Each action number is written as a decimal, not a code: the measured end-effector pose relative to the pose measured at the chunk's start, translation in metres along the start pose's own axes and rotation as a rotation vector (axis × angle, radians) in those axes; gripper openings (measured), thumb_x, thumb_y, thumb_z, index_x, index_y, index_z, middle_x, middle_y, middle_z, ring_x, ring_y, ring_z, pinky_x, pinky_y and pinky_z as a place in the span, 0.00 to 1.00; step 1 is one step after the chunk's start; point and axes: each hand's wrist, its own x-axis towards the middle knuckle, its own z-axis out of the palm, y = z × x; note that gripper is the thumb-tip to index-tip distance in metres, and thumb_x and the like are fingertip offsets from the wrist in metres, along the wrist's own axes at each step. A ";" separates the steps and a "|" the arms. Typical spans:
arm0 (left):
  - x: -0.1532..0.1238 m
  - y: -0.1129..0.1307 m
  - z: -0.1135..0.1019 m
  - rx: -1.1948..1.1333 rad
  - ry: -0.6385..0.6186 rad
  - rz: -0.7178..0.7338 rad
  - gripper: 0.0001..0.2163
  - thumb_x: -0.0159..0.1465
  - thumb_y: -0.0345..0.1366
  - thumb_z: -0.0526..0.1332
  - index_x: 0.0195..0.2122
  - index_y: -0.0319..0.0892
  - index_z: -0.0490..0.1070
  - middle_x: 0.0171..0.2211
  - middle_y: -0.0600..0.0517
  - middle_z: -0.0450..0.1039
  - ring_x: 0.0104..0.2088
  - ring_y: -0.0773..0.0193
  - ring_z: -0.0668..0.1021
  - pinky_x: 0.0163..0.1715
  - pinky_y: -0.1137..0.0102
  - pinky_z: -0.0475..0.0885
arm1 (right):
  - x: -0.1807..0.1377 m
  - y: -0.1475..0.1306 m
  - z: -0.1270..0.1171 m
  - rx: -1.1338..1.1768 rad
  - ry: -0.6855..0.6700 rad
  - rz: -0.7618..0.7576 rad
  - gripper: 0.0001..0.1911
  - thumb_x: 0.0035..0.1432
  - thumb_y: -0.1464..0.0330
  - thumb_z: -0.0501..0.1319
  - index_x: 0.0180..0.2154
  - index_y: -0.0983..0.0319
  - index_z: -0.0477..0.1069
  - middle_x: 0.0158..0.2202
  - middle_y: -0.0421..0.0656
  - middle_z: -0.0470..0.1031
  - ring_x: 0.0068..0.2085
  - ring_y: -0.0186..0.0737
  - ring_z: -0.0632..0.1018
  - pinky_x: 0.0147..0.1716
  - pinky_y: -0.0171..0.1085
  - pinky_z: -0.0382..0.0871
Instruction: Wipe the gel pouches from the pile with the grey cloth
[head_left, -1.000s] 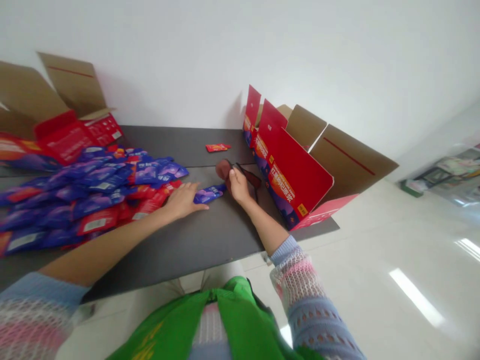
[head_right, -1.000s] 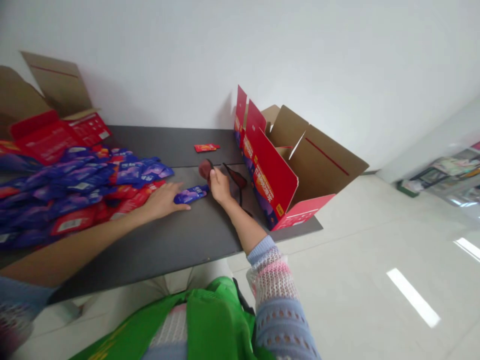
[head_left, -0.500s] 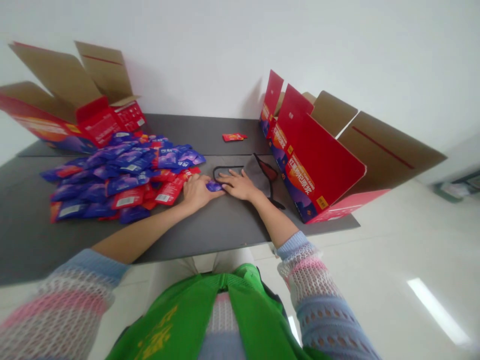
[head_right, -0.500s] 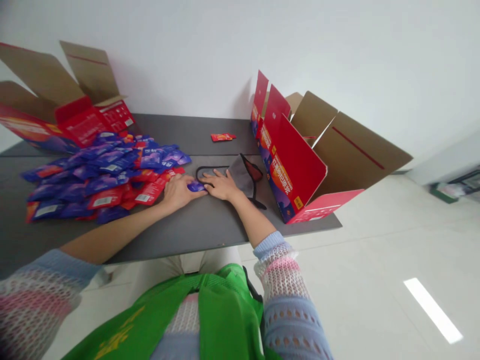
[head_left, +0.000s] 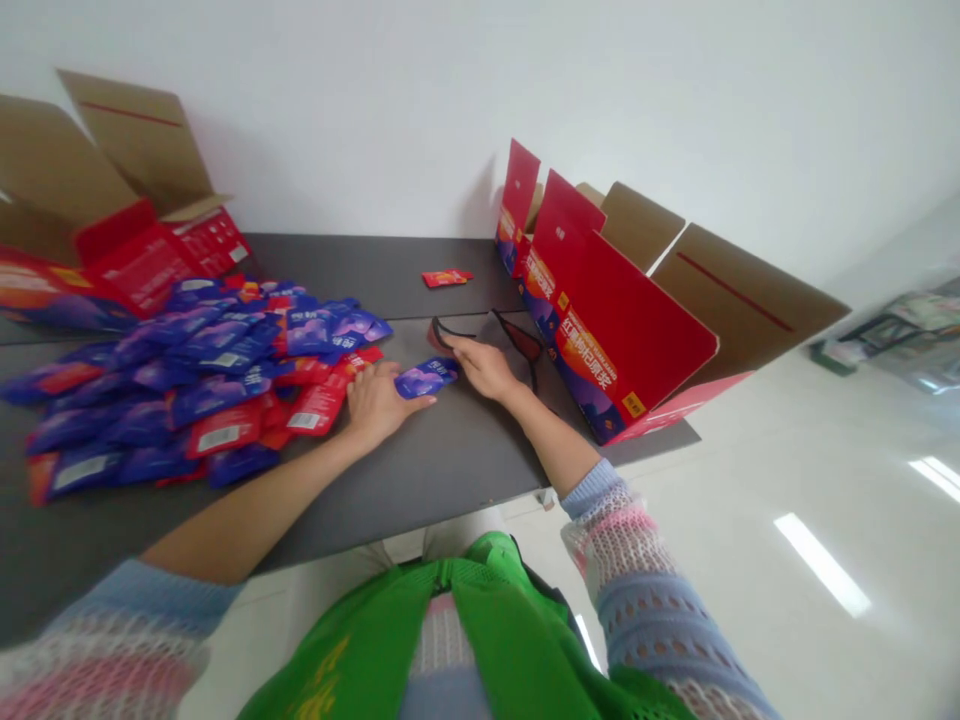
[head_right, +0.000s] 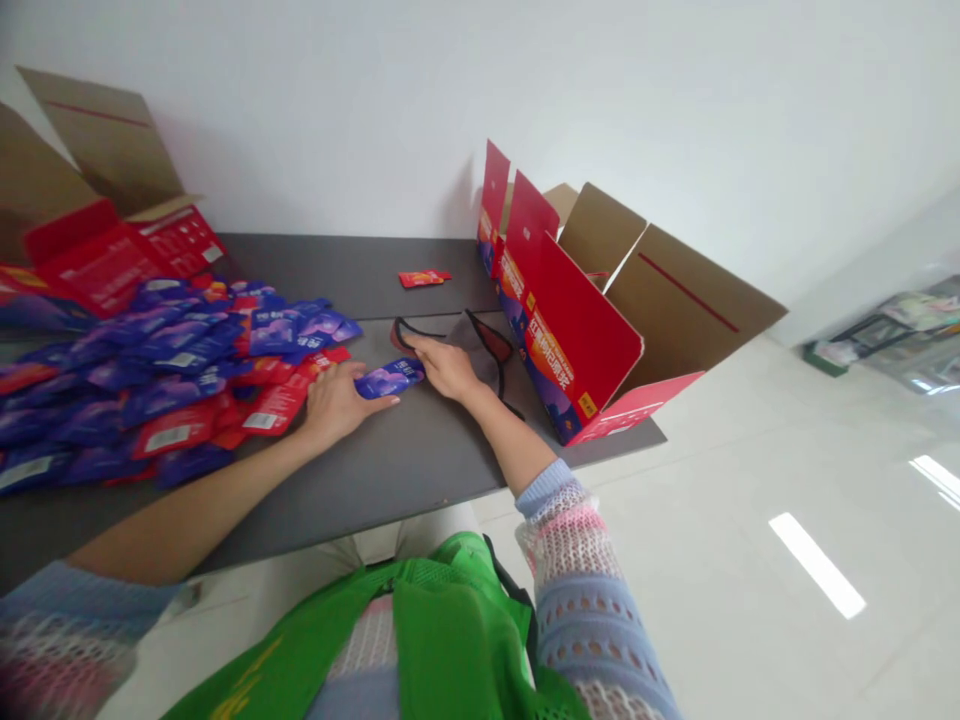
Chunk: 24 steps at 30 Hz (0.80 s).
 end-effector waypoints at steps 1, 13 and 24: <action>0.001 0.000 0.001 -0.023 0.005 0.000 0.39 0.51 0.62 0.67 0.59 0.44 0.66 0.51 0.40 0.75 0.57 0.39 0.72 0.53 0.52 0.66 | 0.000 -0.005 0.003 -0.011 -0.042 -0.016 0.25 0.72 0.64 0.44 0.64 0.56 0.65 0.64 0.40 0.69 0.65 0.36 0.69 0.63 0.38 0.62; -0.003 0.010 0.000 0.054 0.044 0.031 0.32 0.58 0.56 0.65 0.57 0.40 0.66 0.54 0.39 0.71 0.54 0.45 0.74 0.52 0.56 0.67 | 0.016 -0.029 0.033 0.059 -0.324 -0.305 0.23 0.68 0.73 0.51 0.60 0.52 0.71 0.59 0.38 0.75 0.64 0.39 0.71 0.70 0.51 0.46; -0.003 0.009 -0.001 0.010 0.031 0.055 0.35 0.53 0.55 0.70 0.57 0.41 0.66 0.51 0.43 0.74 0.53 0.48 0.75 0.51 0.59 0.69 | 0.003 0.003 -0.019 0.113 -0.306 -0.164 0.20 0.68 0.70 0.53 0.57 0.52 0.73 0.56 0.37 0.78 0.57 0.42 0.77 0.58 0.42 0.67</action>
